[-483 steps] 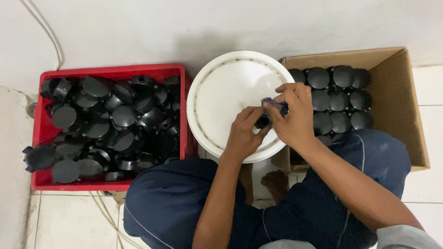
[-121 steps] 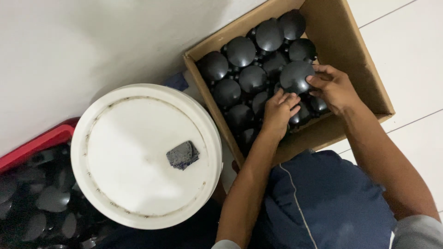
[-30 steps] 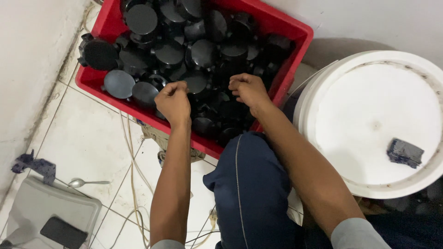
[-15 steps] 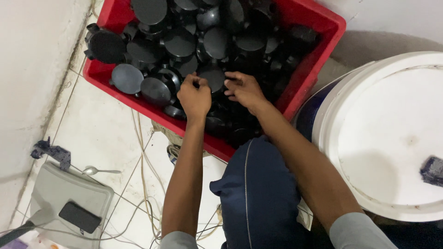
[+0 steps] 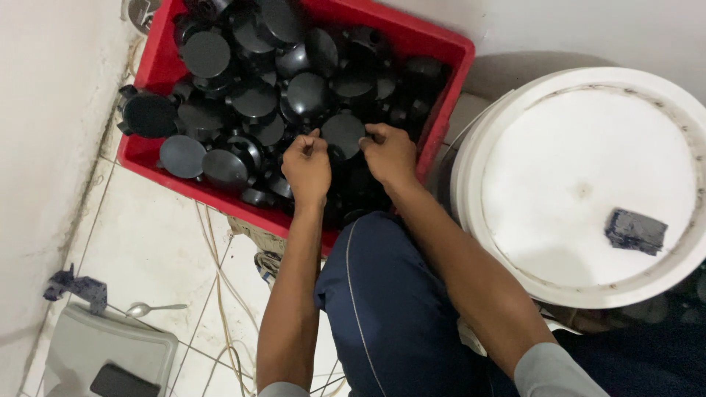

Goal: Cleaning black plastic components with a cloth and sorting them into a cardboard box

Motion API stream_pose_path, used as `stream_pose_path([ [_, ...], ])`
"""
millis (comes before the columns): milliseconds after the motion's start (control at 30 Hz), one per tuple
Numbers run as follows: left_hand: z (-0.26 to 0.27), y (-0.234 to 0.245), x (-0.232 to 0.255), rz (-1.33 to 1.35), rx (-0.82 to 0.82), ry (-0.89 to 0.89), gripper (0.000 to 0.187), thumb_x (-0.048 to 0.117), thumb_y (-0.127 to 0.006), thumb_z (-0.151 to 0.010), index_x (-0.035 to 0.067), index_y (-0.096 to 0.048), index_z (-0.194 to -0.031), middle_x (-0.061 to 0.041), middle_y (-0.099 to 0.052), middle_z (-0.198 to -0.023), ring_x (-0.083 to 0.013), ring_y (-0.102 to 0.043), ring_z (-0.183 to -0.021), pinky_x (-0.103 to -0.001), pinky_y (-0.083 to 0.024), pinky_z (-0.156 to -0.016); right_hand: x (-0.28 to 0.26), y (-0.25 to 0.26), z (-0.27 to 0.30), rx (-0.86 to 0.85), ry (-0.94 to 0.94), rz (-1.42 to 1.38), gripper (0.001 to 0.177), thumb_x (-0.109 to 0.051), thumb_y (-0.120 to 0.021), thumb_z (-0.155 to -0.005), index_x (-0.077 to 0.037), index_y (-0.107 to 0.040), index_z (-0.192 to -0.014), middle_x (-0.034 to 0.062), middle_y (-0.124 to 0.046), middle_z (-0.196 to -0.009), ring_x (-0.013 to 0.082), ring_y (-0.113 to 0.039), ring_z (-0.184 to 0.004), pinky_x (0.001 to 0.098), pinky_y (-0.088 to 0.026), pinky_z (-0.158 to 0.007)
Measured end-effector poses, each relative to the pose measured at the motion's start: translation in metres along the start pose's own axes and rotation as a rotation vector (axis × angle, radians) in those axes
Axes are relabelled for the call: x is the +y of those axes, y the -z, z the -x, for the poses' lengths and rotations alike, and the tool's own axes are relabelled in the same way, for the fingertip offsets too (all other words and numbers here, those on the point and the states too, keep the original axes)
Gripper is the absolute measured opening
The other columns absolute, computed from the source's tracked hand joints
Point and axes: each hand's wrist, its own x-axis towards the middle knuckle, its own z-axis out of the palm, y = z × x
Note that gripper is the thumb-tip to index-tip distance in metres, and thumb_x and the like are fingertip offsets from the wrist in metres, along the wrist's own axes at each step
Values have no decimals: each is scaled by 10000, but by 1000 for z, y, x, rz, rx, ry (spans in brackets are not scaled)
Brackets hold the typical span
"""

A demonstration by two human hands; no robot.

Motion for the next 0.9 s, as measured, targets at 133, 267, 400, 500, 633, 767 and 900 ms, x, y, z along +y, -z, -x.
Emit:
stream_pose_path([
  [133,25,-1,62,52,-75,-98,150,60,-559,-878,-21,-684,-856,-227,-657,-1228,-392,-623,-1145,-487,-528,-910,-32,43,24,107,69,-12,376,-212,-691,-869,-105,-688,-1230,200,-671,-1166,346,-641,-1117,486,-545,-897],
  [267,63,-15,116,88,-205,-232,124,63,-576,-867,26,-691,-841,-188,-667,-1225,-305,-670,-1052,-420,-562,-848,-63,111,64,272,242,-135,336,-119,-713,-827,-65,-706,-1158,177,-691,-1043,221,-707,-828,336,-581,-671],
  [400,97,-43,155,118,-362,-307,129,64,-581,-865,63,-695,-805,-142,-674,-1228,-210,-680,-954,-397,-580,-813,-75,188,94,343,365,-118,328,-81,-727,-825,-48,-703,-1150,157,-673,-990,212,-714,-788,303,-591,-656],
  [500,137,-65,179,180,-433,-314,127,87,-596,-864,63,-698,-793,-155,-661,-1254,-299,-658,-1097,-448,-570,-859,-69,239,115,361,375,-72,338,-70,-757,-800,-81,-716,-1136,124,-672,-941,179,-697,-764,283,-577,-651],
  [633,169,-113,162,174,-502,-317,82,87,-646,-813,50,-717,-827,-175,-664,-1241,-371,-632,-1151,-448,-555,-886,-42,292,138,369,341,10,324,-60,-752,-817,-94,-718,-1138,112,-654,-916,210,-713,-775,307,-582,-670],
  [767,200,-136,143,65,-570,-201,129,137,-650,-809,71,-742,-870,-144,-676,-1235,-351,-633,-1154,-448,-557,-919,-15,323,154,362,350,292,294,-97,-744,-828,-64,-734,-1120,194,-703,-955,349,-700,-902,432,-541,-768],
  [900,216,-137,136,-33,-611,-227,99,127,-655,-793,52,-717,-809,-159,-639,-1288,-415,-588,-1199,-530,-518,-975,11,334,146,301,419,481,304,-177,-728,-843,-91,-743,-1134,181,-731,-947,402,-662,-950,503,-504,-868],
])
